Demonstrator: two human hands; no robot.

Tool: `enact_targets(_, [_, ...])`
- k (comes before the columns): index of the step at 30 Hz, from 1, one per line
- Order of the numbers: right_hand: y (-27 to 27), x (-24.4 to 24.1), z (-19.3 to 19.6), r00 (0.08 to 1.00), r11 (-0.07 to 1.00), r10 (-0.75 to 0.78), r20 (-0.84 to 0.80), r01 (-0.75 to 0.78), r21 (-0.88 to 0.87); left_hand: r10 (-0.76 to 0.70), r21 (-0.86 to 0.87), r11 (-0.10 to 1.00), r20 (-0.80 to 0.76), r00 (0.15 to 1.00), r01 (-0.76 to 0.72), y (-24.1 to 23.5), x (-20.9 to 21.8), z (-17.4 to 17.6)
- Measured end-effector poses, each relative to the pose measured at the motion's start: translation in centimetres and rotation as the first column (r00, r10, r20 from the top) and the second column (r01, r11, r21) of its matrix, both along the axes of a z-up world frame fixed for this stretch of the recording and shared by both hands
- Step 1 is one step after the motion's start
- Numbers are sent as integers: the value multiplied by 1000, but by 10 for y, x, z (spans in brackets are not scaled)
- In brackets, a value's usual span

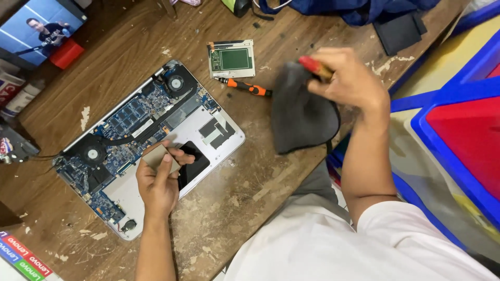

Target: The person uses a small brush to clean the edges and surfaces of a rectangular electronic component, likely a hard drive, held in the left hand. The person repeatedly brushes all sides of the component while a disassembled laptop sits on the workbench.

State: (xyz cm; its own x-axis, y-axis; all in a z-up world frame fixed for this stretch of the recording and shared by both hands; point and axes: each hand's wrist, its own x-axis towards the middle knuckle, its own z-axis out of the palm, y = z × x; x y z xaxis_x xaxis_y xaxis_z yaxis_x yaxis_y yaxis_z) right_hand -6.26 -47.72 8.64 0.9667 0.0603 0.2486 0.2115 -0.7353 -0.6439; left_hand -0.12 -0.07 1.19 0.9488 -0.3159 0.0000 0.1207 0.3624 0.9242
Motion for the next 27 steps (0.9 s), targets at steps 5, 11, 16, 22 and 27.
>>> enact_targets(5, [32, -7, 45, 950, 938, -271, 154, 297, -178, -39, -8, 999, -44, 998, 39, 2, 0, 8])
enact_targets(11, [97, 22, 7, 996, 985, -22, 90, 6, 172, 26, -78, 996, -86, 996, -33, 2, 0, -11])
enact_targets(16, [190, 53, 17, 900, 696, 436, -10, -331, 637, 82, -104, 991, -45, 996, -86, -4, 0, -12])
enact_targets(22, [244, 89, 7, 723, 523, 691, -18, -483, 702, 118, -95, 988, -43, 992, -122, -2, 1, -18])
enact_targets(27, [272, 100, -62, 867, 346, 489, 98, -296, 890, 56, -240, 967, -114, 992, -82, -7, 0, -3])
